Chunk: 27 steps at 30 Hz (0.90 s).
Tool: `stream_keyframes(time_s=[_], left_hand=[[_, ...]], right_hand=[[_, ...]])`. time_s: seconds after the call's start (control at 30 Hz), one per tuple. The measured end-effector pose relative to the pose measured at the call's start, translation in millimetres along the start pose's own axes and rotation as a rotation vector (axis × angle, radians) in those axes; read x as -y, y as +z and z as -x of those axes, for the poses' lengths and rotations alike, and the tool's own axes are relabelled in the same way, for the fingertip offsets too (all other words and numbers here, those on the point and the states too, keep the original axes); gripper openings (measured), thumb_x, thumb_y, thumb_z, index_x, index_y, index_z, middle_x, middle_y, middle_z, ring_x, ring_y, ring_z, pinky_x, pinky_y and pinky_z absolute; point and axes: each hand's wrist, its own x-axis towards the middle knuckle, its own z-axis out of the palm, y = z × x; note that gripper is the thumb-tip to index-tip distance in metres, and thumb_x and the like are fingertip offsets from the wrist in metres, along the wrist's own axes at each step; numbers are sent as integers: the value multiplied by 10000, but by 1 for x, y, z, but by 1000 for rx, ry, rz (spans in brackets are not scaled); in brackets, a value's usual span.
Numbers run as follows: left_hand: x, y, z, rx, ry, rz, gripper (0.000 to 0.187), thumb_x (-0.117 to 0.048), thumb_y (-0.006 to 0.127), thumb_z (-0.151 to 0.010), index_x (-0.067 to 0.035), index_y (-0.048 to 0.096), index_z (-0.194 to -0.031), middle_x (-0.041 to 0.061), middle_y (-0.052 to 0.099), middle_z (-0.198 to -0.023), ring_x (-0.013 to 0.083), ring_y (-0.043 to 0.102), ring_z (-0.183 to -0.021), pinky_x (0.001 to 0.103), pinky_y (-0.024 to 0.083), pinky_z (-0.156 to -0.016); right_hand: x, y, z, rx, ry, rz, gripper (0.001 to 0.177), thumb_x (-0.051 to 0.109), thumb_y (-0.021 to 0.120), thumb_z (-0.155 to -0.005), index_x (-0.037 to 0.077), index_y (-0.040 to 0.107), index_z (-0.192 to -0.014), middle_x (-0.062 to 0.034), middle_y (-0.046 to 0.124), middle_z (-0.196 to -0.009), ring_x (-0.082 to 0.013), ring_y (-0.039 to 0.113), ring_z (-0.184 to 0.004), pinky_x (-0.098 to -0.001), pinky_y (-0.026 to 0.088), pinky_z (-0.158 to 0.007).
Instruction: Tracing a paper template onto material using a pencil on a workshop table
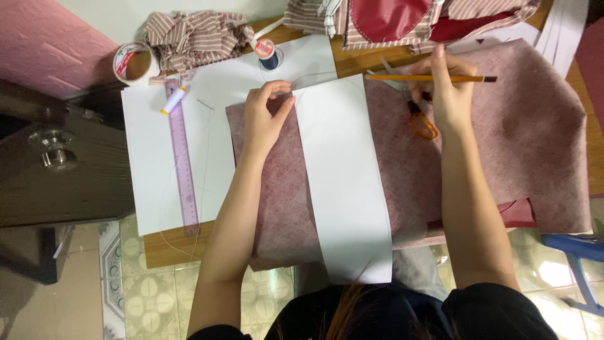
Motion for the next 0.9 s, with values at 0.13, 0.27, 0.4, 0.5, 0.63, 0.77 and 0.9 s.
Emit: stream_keyframes(time_s=[0.13,0.27,0.4,0.5,0.63,0.77,0.9], left_hand=[[-5,2,-2,-43,126,-68,246,-236,761,-1037,-165,689,-1261,-18,747,-1275,244,641,-1108,364,481,-1024],[-18,3,-3,12,247,-92,499,-328,883,-957,-152,634,-1352,47,693,-1411,268,660,-1315,435,444,-1137],[-21,3,2,163,155,-201,730,-545,880,-894,-219,572,-1470,20,606,-1576,300,561,-1447,551,395,-1165],[-8,9,4,161,118,-267,877,-562,938,-798,-256,563,-1529,-7,662,-1466,305,580,-1372,536,416,-1127],[-8,9,4,172,59,-251,868,-545,918,-843,-241,531,-1558,21,659,-1473,322,564,-1397,545,390,-1148],[-7,9,4,182,33,-228,884,-548,918,-853,-248,512,-1579,40,659,-1471,331,556,-1410,552,375,-1162],[-2,10,1,186,42,-232,882,-565,919,-850,-258,515,-1572,23,649,-1474,312,558,-1407,535,383,-1148]], right_hand=[[-6,-8,-3,-59,90,-240,549,481,542,-1145,-17,739,-1024,-193,768,-919,-234,736,-655,-297,632,-585],[-13,-17,1,52,39,-264,150,141,759,-1123,21,713,-1046,-185,767,-968,-239,804,-834,-325,719,-769],[-22,-7,18,82,-55,60,211,65,780,-1132,-2,704,-947,-146,762,-917,-172,737,-764,-264,606,-706],[-21,3,21,-9,-83,125,283,81,842,-1133,-18,751,-884,-171,699,-708,-179,624,-584,-257,458,-539],[-32,1,17,-4,-75,81,177,28,834,-1113,-41,746,-975,-168,719,-780,-137,590,-665,-249,458,-583],[-44,0,15,29,-62,-1,284,-21,768,-1154,-49,691,-882,-184,691,-668,-193,672,-552,-266,524,-568],[-40,-2,14,55,-61,22,337,-53,724,-1179,-54,665,-848,-199,670,-635,-215,670,-518,-266,513,-535]])
